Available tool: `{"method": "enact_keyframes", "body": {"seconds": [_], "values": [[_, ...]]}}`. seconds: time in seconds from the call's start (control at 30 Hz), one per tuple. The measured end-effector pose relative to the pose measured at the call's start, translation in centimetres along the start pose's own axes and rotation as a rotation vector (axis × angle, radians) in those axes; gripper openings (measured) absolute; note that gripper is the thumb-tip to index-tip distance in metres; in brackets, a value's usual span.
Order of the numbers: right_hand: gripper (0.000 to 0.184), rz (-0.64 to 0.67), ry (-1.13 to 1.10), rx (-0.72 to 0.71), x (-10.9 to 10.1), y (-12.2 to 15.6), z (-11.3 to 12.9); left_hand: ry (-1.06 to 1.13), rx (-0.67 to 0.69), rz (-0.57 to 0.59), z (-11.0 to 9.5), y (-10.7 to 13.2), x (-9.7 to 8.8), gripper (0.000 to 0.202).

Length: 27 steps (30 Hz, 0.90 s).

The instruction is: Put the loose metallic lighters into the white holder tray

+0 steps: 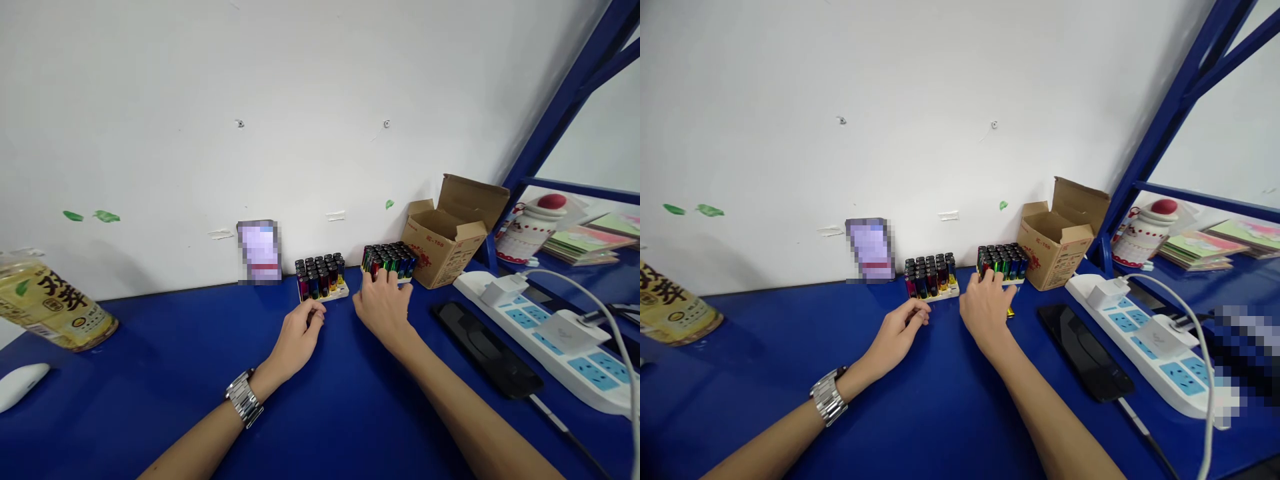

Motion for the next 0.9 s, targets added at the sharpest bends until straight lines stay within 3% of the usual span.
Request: {"method": "enact_keyframes", "body": {"seconds": [0.1,0.2,0.4,0.5,0.63,0.8,0.9], "values": [[0.025,0.188,0.020,0.109,1.5,0.5,-1.5,-0.019,-0.005,0.009,0.0,0.0,0.0,0.020],[0.030,0.316,-0.036,0.111,2.5,1.1,-1.0,-0.037,0.000,0.011,-0.2,0.1,0.1,0.020],[0.031,0.368,-0.271,-0.209,2.4,2.9,4.9,-0.182,0.064,-0.050,-0.7,0.1,-0.1,0.016],[0.029,0.349,-0.346,-0.279,2.5,3.4,6.4,-0.360,0.036,-0.103,-0.6,0.3,-0.3,0.013],[0.040,0.384,-0.430,-0.283,3.0,3.1,5.9,-0.518,-0.052,-0.148,-0.5,0.5,-0.6,0.015],[0.054,0.449,-0.564,-0.572,2.6,2.9,5.8,-0.525,-0.095,-0.162,-0.8,0.6,-1.0,0.021],[0.053,0.509,-0.579,-0.566,3.0,2.3,4.3,-0.512,-0.123,-0.148,-0.5,0.6,-0.9,0.023]]}}
Point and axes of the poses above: each hand's wrist, its own y-axis away from the middle knuckle, its own x-axis out of the palm, z = x × y, the point moved 10 cm from there along -y, towards the middle knuckle, and after that the axes turned 3 degrees about z, right-handed, at the moved point
